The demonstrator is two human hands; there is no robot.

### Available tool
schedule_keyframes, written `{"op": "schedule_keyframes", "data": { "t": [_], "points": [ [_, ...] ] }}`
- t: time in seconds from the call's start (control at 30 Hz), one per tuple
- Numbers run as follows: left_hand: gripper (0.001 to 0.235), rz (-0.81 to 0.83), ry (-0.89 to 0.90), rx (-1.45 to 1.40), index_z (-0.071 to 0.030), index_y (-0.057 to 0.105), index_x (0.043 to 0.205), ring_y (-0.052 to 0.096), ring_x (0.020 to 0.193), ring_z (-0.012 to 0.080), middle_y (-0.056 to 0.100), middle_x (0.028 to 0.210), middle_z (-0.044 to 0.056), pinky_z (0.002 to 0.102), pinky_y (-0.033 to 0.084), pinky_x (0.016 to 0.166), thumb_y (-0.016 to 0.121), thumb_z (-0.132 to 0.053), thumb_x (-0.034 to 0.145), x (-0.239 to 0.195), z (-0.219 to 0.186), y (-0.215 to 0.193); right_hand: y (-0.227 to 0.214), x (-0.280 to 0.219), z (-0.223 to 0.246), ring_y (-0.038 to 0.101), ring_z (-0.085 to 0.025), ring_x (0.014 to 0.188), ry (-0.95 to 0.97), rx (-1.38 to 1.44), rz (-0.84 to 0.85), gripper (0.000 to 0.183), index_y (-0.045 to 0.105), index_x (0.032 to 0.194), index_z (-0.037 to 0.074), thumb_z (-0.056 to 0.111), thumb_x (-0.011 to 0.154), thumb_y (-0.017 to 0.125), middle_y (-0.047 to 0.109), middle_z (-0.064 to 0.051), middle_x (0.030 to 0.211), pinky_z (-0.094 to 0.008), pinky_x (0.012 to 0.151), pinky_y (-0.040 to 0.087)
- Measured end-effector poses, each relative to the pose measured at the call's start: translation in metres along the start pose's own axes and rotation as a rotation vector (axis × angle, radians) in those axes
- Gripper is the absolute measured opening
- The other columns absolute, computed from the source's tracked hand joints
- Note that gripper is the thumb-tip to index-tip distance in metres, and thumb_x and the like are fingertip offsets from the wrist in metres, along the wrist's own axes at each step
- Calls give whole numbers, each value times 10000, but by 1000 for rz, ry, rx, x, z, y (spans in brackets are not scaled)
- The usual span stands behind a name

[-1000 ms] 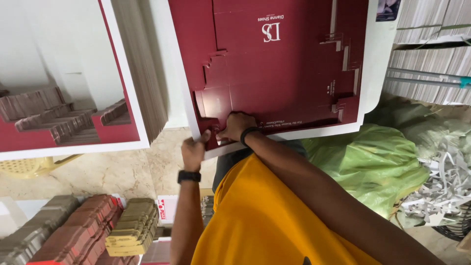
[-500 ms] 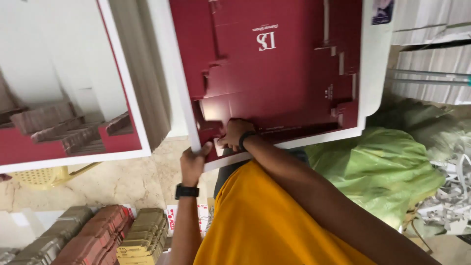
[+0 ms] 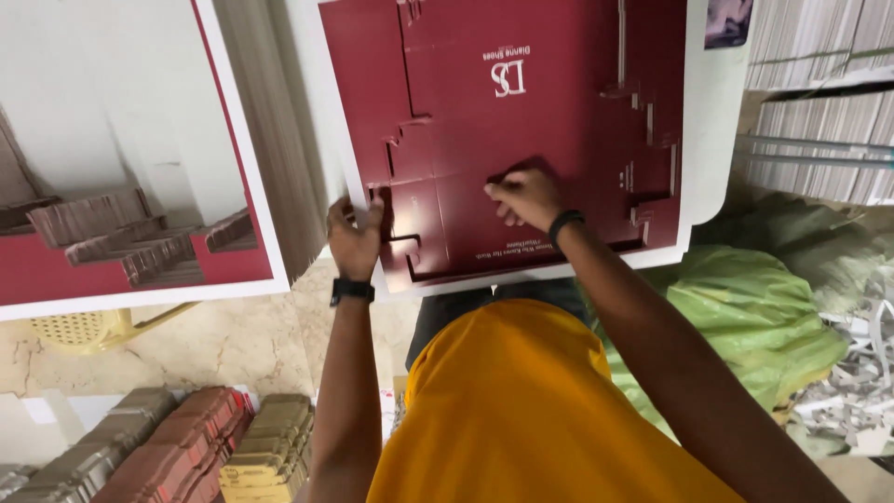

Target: Punching out pre-cut box templates from cardboard sheets and stacking the finished templates and frames.

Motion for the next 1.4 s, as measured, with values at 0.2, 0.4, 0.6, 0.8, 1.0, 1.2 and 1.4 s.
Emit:
{"op": "schedule_keyframes", "data": {
  "t": [0.2, 0.4, 0.6, 0.8, 1.0, 1.2, 1.4],
  "points": [
    [754, 21, -196, 55, -65, 620, 1306, 708, 1096, 359, 726, 1082, 155, 459, 553, 951, 696, -682, 878, 56, -21, -1, 65, 24, 51, 726, -251, 558, 52, 124, 84, 538, 742, 974, 13, 541, 904, 663, 758, -209, 805, -328, 495, 597],
    [791, 274, -212, -144, -14, 572, 1429, 551, 1334, 426, 636, 1336, 272, 529, 435, 1101, 660, -624, 933, 34, -69, -3, 72, -3, 111, 728, -208, 527, 155, -300, 135, 523, 798, 700, 162, 681, 718, 737, 732, -72, 606, -278, 545, 605],
    [529, 280, -223, -111, -132, 700, 1256, 698, 1109, 378, 743, 1084, 206, 487, 533, 933, 613, -575, 980, 32, -56, 1, 78, 3, 108, 726, -211, 546, 231, -258, 143, 532, 812, 776, 126, 652, 713, 779, 748, -84, 653, -253, 545, 588],
    [368, 346, -278, -378, -17, 591, 1144, 643, 501, 192, 668, 663, 151, 292, 533, 442, 562, -373, 1055, 26, -67, 5, 71, -9, 124, 755, -253, 617, 249, -183, 138, 497, 808, 876, 25, 507, 756, 789, 771, -145, 745, -282, 551, 601],
    [304, 223, -138, -213, -72, 606, 1113, 634, 512, 204, 635, 607, 141, 316, 527, 451, 585, -370, 1059, 19, -49, 25, 74, -1, 116, 728, -216, 557, 280, -209, 129, 468, 808, 815, 76, 538, 741, 802, 775, -125, 743, -287, 524, 593],
    [373, 154, -113, 110, -118, 588, 1112, 754, 824, 403, 741, 767, 184, 571, 551, 843, 534, -483, 1060, -32, -126, -1, 73, 1, 112, 729, -222, 540, 284, -195, 117, 391, 805, 800, 98, 485, 741, 796, 766, -84, 689, -283, 541, 588],
    [257, 157, -164, -188, -116, 608, 1060, 607, 434, 241, 593, 521, 129, 336, 503, 469, 622, -371, 1034, -40, -140, -18, 66, 19, 102, 728, -202, 529, 302, -232, 141, 402, 789, 758, 144, 544, 721, 804, 752, -52, 650, -276, 532, 578]
  ]
}}
Point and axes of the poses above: each hand's wrist, its own x-axis towards the middle knuckle, its own y-axis out of the palm, z = x × y, the point moved 5 cm from there along x, towards the middle knuckle
